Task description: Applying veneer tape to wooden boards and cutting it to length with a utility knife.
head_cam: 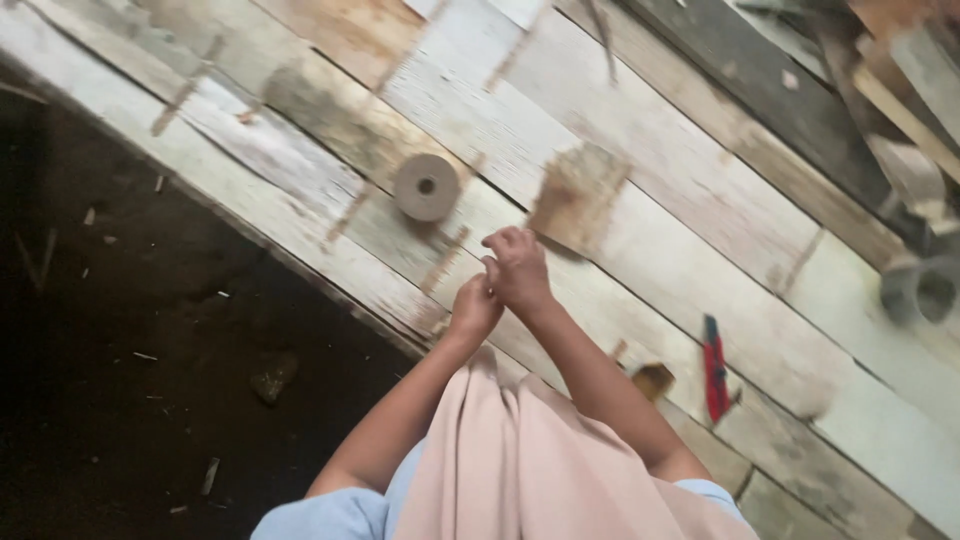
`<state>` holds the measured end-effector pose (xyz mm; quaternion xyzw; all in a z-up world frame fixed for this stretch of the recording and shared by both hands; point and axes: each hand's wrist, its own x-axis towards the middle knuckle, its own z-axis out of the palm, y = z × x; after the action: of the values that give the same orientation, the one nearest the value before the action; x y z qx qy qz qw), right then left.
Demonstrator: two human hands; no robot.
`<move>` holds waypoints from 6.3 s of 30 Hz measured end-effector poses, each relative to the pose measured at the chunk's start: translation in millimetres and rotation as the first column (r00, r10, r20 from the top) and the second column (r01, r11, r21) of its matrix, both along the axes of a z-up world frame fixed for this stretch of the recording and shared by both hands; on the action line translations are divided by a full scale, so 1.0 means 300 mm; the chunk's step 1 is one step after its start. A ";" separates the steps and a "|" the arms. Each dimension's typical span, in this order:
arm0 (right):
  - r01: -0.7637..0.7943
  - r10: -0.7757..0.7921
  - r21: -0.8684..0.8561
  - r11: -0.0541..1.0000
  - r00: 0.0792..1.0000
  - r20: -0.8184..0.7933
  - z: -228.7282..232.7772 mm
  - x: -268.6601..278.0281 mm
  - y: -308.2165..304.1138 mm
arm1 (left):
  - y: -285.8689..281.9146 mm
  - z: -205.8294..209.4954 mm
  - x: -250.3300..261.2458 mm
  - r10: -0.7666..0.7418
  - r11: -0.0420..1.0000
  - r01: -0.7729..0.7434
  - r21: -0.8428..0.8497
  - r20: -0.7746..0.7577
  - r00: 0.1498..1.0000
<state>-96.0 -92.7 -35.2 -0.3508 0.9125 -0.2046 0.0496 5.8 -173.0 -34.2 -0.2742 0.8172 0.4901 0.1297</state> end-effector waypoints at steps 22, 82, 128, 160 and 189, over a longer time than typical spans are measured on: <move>0.558 0.123 -0.343 0.756 0.392 0.912 0.396 -0.189 -0.247 | -0.432 0.179 -0.082 0.645 0.661 -0.358 0.660 -0.255 0.721; 0.769 -0.298 -0.598 0.226 0.639 0.709 0.376 0.169 1.190 | 0.663 0.440 0.091 -0.172 0.242 -0.098 0.965 0.142 0.975; 0.910 -0.846 -0.182 0.372 0.414 0.337 0.335 0.420 0.837 | 0.517 0.108 -0.159 -0.501 0.865 0.352 -0.356 -0.605 0.619; 0.946 -0.868 -0.048 0.321 0.314 0.385 0.209 0.754 2.027 | 1.574 0.072 0.358 -0.849 0.518 0.786 -0.338 -0.093 0.520; 0.977 -0.972 0.112 0.182 0.161 0.174 0.035 0.939 2.389 | 1.922 0.067 0.344 -0.979 0.129 0.808 -0.575 0.057 0.197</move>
<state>185.8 624.0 -24.6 0.3367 0.9116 -0.2357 -0.0037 109.0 403.6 -14.0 0.3488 0.9104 0.1213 0.1863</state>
